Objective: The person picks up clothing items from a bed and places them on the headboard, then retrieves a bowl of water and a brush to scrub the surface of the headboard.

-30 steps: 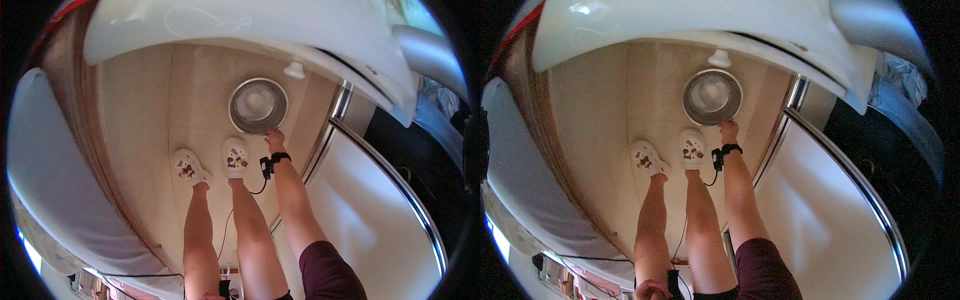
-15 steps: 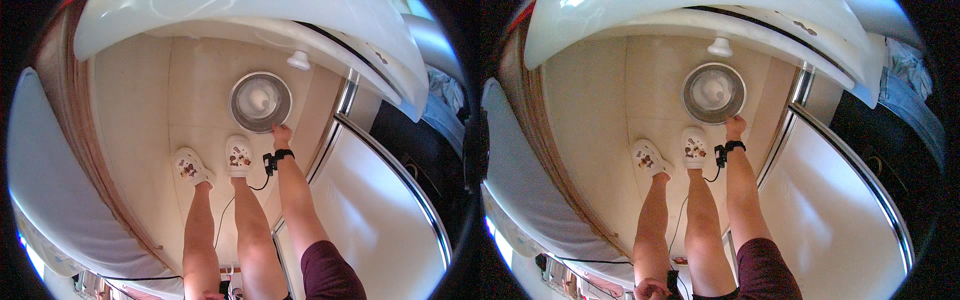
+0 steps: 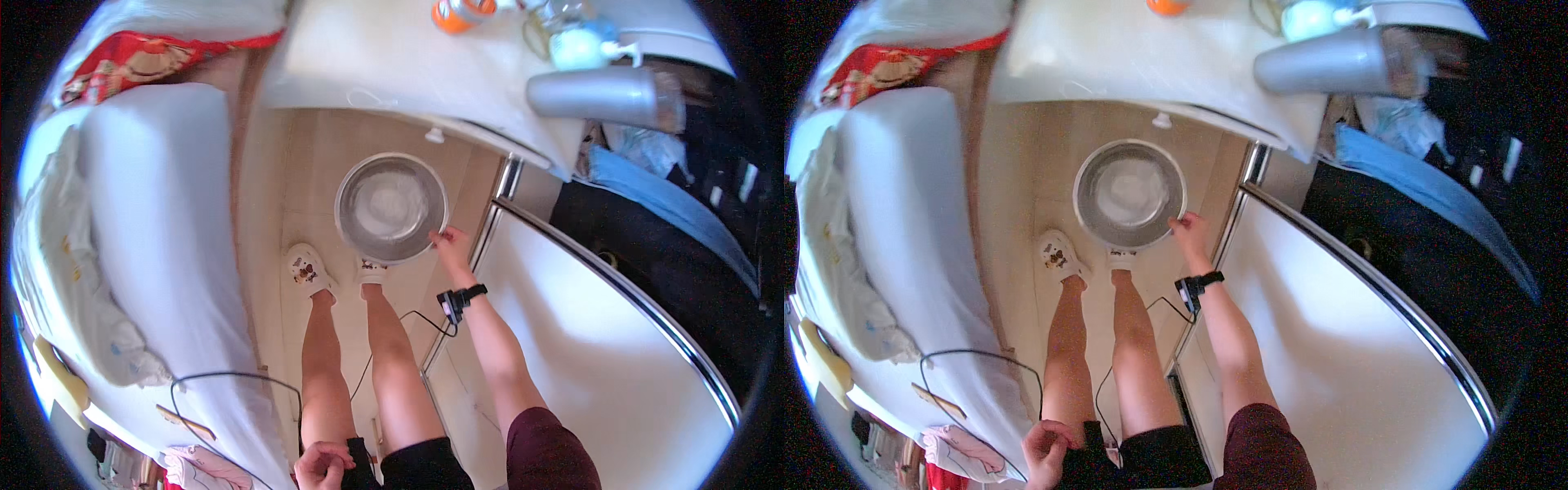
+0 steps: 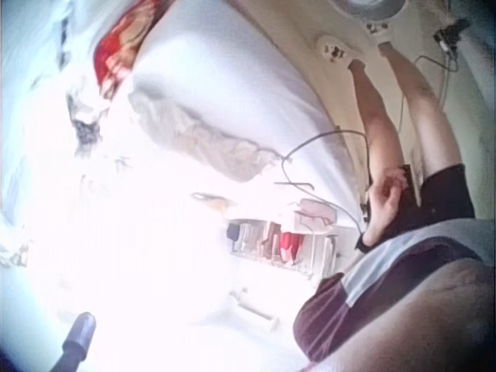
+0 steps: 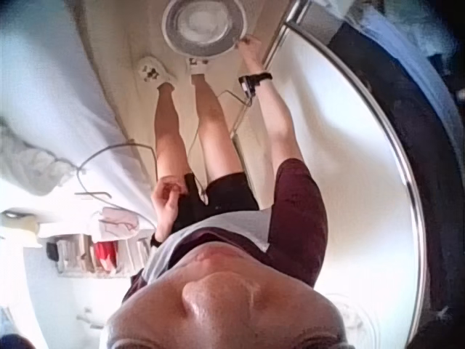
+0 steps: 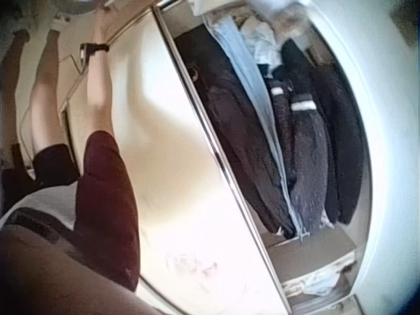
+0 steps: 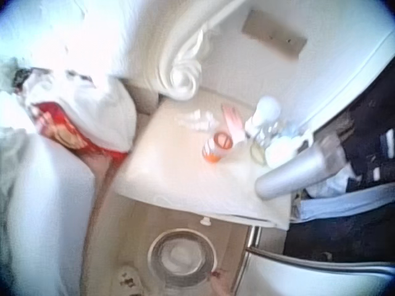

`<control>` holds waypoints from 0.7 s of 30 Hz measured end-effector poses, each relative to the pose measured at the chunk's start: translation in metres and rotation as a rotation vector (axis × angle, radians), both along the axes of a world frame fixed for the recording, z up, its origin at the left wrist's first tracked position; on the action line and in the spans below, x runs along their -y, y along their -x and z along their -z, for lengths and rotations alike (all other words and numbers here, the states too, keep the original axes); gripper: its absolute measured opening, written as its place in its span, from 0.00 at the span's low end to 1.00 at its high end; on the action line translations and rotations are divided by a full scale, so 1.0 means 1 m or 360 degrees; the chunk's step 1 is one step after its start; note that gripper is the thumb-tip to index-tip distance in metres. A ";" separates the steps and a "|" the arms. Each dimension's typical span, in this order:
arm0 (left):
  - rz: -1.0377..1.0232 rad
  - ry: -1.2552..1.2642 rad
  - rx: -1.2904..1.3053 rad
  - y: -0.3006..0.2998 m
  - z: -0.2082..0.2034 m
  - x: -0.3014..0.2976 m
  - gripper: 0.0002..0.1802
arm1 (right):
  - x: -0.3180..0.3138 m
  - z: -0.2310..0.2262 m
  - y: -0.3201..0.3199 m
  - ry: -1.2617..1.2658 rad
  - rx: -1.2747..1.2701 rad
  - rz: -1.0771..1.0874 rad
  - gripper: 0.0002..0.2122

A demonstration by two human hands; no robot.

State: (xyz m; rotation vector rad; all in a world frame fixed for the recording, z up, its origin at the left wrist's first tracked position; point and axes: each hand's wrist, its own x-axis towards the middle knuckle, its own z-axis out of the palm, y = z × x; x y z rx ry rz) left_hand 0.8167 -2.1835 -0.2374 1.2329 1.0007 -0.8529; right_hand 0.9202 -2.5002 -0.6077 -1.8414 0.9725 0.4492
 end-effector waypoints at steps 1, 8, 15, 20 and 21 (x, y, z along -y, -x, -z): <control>0.0019 -0.0074 0.0064 -0.004 -0.011 -0.004 0.09 | -0.009 -0.031 -0.005 -0.0057 0.0010 -0.0057 0.04; -0.0161 -0.0112 0.0386 -0.012 -0.103 -0.059 0.07 | -0.051 -0.250 -0.046 -0.0059 0.0334 -0.0450 0.09; -0.0540 -0.0392 0.0842 -0.001 -0.184 -0.124 0.07 | -0.118 -0.427 -0.109 -0.0181 0.0604 -0.0860 0.06; -0.0815 -0.0754 0.1111 0.021 -0.221 -0.149 0.08 | -0.170 -0.495 -0.153 -0.0259 0.0585 -0.1154 0.04; -0.0890 -0.0808 0.1122 0.026 -0.229 -0.151 0.08 | -0.181 -0.501 -0.159 -0.0308 0.0561 -0.1173 0.04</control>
